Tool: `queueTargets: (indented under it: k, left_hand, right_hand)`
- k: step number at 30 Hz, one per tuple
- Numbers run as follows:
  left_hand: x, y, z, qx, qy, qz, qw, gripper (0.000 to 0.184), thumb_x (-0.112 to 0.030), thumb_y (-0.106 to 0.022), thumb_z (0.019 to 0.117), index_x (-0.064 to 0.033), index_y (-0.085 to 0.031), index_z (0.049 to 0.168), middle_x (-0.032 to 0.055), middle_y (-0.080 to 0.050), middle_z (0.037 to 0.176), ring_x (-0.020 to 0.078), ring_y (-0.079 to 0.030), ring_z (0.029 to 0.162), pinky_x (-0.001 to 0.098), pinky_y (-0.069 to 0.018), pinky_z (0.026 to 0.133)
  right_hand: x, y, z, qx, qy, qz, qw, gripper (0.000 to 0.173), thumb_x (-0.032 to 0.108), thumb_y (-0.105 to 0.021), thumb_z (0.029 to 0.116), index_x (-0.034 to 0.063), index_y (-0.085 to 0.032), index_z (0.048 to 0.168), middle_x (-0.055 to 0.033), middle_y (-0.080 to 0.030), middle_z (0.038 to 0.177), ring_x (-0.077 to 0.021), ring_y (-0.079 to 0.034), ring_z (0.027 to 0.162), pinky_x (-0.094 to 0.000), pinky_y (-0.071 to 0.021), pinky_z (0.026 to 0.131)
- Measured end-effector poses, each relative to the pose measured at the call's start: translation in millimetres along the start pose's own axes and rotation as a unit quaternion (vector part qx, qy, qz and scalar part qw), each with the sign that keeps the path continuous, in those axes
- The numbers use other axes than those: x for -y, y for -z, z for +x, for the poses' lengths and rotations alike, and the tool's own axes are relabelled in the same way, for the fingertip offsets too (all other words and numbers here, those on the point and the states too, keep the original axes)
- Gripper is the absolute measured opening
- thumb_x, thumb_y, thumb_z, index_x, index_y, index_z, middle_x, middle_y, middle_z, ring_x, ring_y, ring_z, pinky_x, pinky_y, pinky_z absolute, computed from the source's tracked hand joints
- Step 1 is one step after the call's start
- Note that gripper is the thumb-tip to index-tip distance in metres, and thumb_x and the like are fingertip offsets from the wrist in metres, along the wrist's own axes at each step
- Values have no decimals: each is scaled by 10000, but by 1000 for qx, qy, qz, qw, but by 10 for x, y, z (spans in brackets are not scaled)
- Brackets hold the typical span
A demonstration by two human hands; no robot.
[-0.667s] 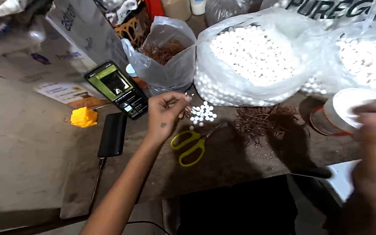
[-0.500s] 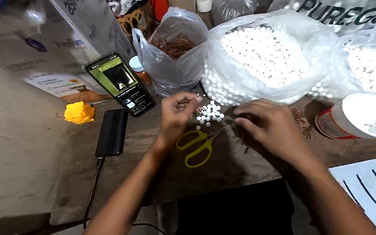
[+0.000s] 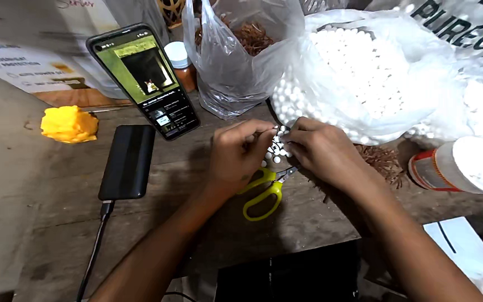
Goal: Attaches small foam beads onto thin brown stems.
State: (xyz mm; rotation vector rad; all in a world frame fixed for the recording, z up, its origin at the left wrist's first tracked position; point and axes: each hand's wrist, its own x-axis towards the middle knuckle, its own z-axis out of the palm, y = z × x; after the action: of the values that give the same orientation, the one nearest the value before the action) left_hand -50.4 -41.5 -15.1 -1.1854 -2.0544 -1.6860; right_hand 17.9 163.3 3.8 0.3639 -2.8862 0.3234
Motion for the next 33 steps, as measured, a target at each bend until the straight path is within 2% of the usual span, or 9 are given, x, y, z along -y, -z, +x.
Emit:
queueTargets:
  k: [3,14,17,19,20,22,24,27,33]
  left_hand:
    - [-9,4,-6,-6,8,-5,1000,97,-48,-663,966,23,-729,963,-8,-661,729,-31,-534,573,121,-463,527]
    - [-100,-25,-15,-16,98,-102,990,65,-26,-669,968,11,-722,971,-15,-693,731,-12,-593,563,142,-508,515]
    - [-146,-30,-20,-19,111,-117,987,52,-13,-677,956,6,-725,960,-27,-692,724,-23,-584,558,136,-502,515]
    - [-172,-33,-27,-17,110,-127,986,51,-14,-672,955,-4,-720,940,-39,-674,720,-30,-567,565,133,-490,521]
    - [-189,-36,-34,-14,109,-129,986,56,-14,-668,954,-8,-720,935,-44,-674,727,-36,-566,575,128,-487,529]
    - [-223,-53,-61,-12,102,-130,986,65,-8,-665,940,3,-728,942,-47,-676,737,-54,-558,586,112,-480,537]
    - [-233,-81,-89,-5,86,-138,987,68,-18,-673,933,11,-731,952,-38,-703,762,-58,-588,614,105,-498,558]
    - [-236,-137,-131,9,74,-167,983,76,-8,-659,928,17,-729,939,-29,-702,765,-55,-600,637,101,-503,576]
    - [-241,-178,-177,21,50,-185,981,91,-28,-651,952,29,-719,934,-7,-705,782,-65,-593,667,89,-492,602]
  right_hand:
    - [8,-15,21,0,-4,1,1000,90,103,-700,920,66,-771,961,-102,-657,915,-281,-673,793,-465,-557,634]
    - [13,-21,49,2,21,-33,999,66,96,-712,892,41,-748,896,-113,-641,889,-287,-670,773,-448,-546,588]
    - [-30,-10,28,-25,37,-12,999,137,159,-673,914,39,-735,895,-106,-649,894,-271,-672,764,-440,-546,586]
    - [-51,92,-31,-66,19,52,996,180,212,-647,919,61,-743,934,-54,-677,892,-169,-653,726,-358,-545,598]
    - [-50,157,-79,-95,4,107,990,167,218,-658,906,77,-738,945,-4,-679,864,-77,-611,682,-266,-520,587]
    - [-18,255,-182,-144,-18,263,954,119,161,-708,876,90,-715,971,75,-685,826,37,-593,657,-140,-517,588]
    - [18,293,-260,-166,-16,385,908,135,110,-737,877,123,-697,1005,89,-711,850,19,-643,690,-154,-566,630]
    - [33,301,-343,-168,-19,428,888,183,142,-737,916,148,-710,1097,93,-719,918,-6,-672,766,-177,-590,696]
    - [30,209,-413,-170,-19,521,836,134,180,-745,944,153,-736,1075,32,-739,959,-35,-691,733,-182,-601,644]
